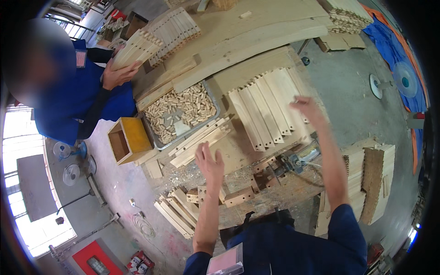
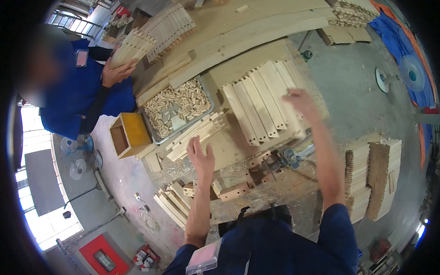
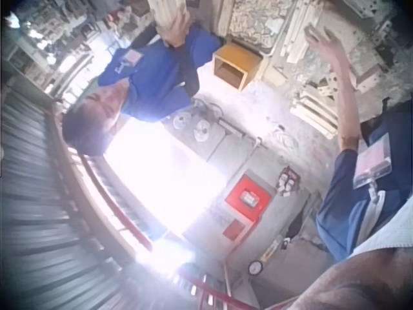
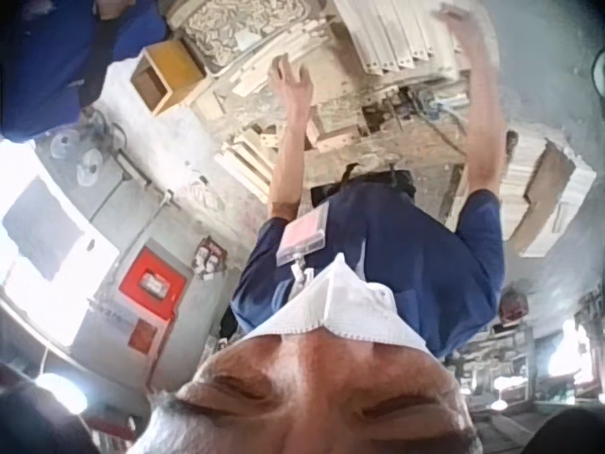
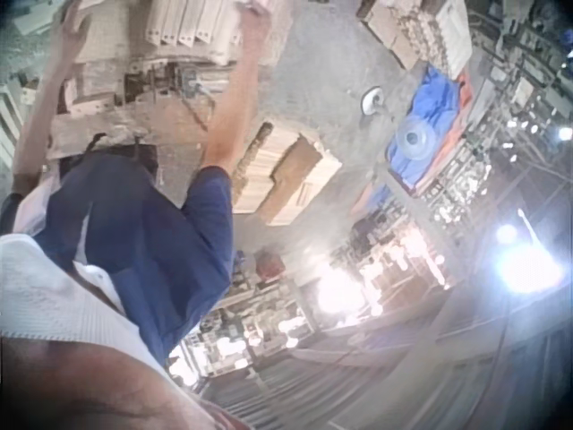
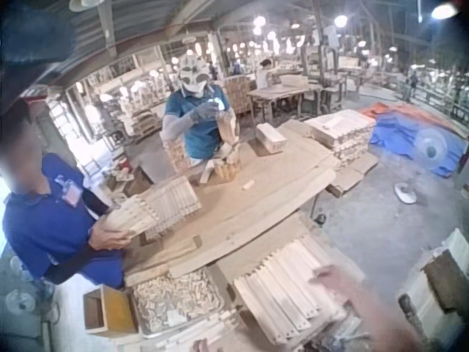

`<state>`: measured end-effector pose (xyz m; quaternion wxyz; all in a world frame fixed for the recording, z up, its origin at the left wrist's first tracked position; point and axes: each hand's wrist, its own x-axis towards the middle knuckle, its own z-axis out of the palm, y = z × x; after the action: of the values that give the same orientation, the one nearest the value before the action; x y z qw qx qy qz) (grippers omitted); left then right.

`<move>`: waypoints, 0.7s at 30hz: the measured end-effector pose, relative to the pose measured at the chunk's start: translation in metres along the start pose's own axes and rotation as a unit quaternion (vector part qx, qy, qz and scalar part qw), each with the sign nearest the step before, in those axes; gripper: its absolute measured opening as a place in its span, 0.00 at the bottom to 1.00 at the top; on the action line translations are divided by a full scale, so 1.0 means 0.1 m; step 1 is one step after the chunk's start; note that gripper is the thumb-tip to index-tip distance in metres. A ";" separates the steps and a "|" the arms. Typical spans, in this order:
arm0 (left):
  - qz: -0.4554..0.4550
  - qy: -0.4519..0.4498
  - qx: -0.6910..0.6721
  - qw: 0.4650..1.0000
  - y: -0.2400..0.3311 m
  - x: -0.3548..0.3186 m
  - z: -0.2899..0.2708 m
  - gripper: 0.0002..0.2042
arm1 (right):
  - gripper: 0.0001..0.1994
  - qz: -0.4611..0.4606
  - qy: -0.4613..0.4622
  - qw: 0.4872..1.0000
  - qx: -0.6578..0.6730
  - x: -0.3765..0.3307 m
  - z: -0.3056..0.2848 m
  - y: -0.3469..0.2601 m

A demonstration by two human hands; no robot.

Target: The person picks up small wooden pieces from a table, aligns them with other pieces, and inserts them into slots to form larger assemblies. The person then stacks the completed assemblies on a nearby pile.

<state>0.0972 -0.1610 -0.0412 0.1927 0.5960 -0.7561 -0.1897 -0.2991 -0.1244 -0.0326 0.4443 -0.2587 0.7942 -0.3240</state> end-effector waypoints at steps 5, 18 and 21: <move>0.116 -0.044 0.199 0.972 -0.73 0.37 -0.03 0.34 | 0.31 0.044 -0.025 0.995 -0.081 0.77 -0.16 0.07; 0.170 -0.024 0.062 0.983 -0.35 0.03 -0.34 0.27 | 0.26 -0.043 0.089 0.919 -0.381 0.58 0.15 0.22; 0.175 -0.058 -0.040 0.982 -0.24 -0.27 -0.46 0.23 | 0.25 0.001 0.083 0.929 -0.360 0.53 0.23 0.19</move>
<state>0.1467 -0.1427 -0.0163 0.2024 0.4342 -0.8504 -0.2176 -0.3059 -0.1555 -0.0847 0.2544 -0.3730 0.8915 -0.0360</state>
